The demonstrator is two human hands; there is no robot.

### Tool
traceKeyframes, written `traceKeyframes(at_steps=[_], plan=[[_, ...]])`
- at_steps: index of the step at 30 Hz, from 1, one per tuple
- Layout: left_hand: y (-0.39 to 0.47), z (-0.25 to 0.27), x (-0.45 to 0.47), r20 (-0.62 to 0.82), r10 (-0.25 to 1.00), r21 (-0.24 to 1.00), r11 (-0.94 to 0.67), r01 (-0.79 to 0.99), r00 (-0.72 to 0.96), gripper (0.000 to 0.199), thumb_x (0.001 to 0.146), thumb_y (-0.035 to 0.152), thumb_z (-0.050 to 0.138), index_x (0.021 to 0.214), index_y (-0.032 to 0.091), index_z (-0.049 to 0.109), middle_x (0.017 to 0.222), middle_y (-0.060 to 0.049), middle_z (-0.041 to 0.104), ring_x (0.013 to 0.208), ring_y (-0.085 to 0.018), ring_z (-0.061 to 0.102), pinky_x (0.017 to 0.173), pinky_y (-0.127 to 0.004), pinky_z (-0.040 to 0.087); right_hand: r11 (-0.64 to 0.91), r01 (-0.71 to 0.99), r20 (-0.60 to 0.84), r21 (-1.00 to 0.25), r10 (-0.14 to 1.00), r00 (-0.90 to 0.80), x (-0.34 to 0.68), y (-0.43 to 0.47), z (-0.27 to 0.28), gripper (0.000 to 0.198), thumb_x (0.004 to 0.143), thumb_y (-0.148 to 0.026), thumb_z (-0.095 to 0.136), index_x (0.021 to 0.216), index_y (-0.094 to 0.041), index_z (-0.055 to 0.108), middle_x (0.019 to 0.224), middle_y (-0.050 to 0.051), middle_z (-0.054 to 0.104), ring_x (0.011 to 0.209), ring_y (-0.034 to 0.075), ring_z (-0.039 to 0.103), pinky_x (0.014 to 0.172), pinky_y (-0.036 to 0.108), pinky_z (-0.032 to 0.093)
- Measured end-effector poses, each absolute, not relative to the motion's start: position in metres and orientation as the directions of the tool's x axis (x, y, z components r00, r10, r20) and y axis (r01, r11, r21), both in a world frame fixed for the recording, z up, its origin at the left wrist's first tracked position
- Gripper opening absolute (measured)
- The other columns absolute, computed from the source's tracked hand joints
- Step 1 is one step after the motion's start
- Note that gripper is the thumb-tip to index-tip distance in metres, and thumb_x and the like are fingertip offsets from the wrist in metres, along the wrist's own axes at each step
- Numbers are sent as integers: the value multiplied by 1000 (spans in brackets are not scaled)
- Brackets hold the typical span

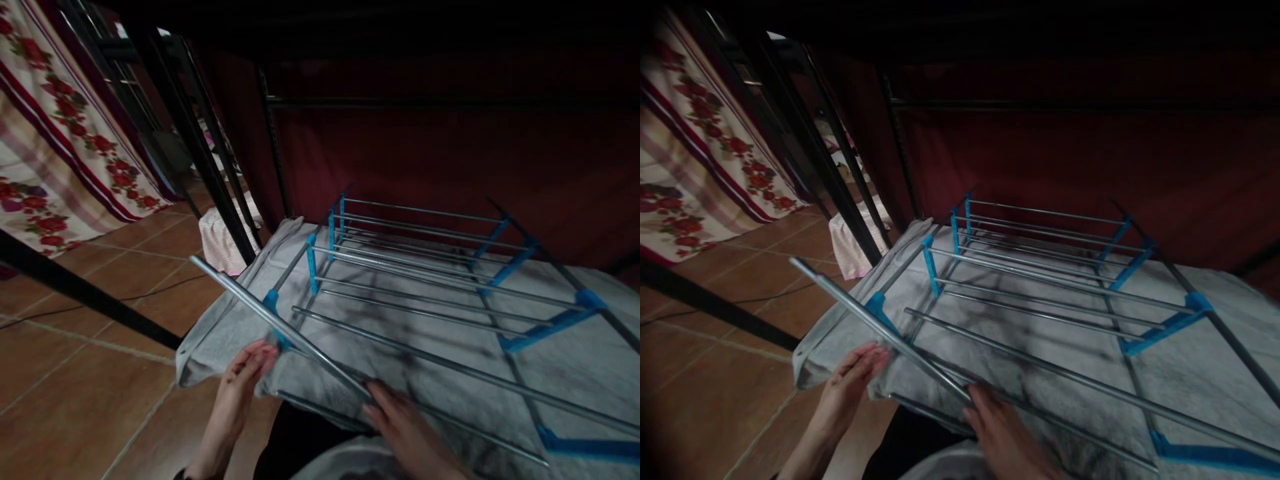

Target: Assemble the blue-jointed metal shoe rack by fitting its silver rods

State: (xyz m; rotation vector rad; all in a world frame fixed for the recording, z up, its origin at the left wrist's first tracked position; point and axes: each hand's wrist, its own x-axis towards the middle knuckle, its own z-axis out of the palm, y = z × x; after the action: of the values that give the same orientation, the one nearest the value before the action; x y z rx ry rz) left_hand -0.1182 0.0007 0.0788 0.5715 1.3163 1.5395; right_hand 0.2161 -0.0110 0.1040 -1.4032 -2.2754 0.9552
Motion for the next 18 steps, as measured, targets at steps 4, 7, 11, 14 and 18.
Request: traceKeyframes(at_steps=[4, 7, 11, 14, 18], plan=[[-27, 114, -64, -243, 934, 799, 40, -600, -262, 53, 72, 42, 84, 118, 23, 68, 115, -10, 73, 113, -30, 67, 98, -43, 56, 412, 544, -51, -731, 762, -645, 122, 15, 141, 32, 98, -22, 43, 126, -19, 58, 122, 10, 69, 115, 23, 65, 99, 36, 52], [-22, 133, -48, -271, 897, 812, 18, -583, -350, 48, 69, 40, 87, 108, 23, 67, 89, -4, 71, 92, -23, 71, 78, -31, 59, 522, 402, 66, -752, 666, -743, 91, 18, 144, 46, 98, -22, 45, 144, -17, 45, 137, 13, 61, 125, 24, 59, 104, 38, 50], [0, 166, -93, -150, 830, 892, -121, -436, -537, 46, 62, 37, 89, 95, 18, 63, 67, 3, 57, 64, -14, 59, 63, -28, 55, 539, 405, 86, -738, 672, -736, 115, 10, 143, 46, 104, -32, 39, 148, -21, 44, 144, 11, 55, 132, 22, 53, 110, 37, 46], [15, 194, -157, 6, 788, 974, -144, -176, -615, 35, 69, 34, 81, 95, 19, 61, 65, 5, 47, 56, -9, 46, 53, -22, 43, 440, 517, -33, -734, 738, -674, 176, -1, 117, 41, 106, -34, 31, 134, -24, 59, 133, 7, 64, 126, 19, 58, 110, 36, 46], [47, 202, -215, 47, 843, 988, 40, 149, -536, 38, 77, 40, 69, 106, 19, 58, 67, 6, 44, 52, -8, 38, 47, -20, 29, 420, 625, -167, -658, 728, -665, 262, -24, 34, 40, 102, -37, 40, 131, -25, 66, 136, 6, 65, 123, 20, 63, 103, 33, 54]])
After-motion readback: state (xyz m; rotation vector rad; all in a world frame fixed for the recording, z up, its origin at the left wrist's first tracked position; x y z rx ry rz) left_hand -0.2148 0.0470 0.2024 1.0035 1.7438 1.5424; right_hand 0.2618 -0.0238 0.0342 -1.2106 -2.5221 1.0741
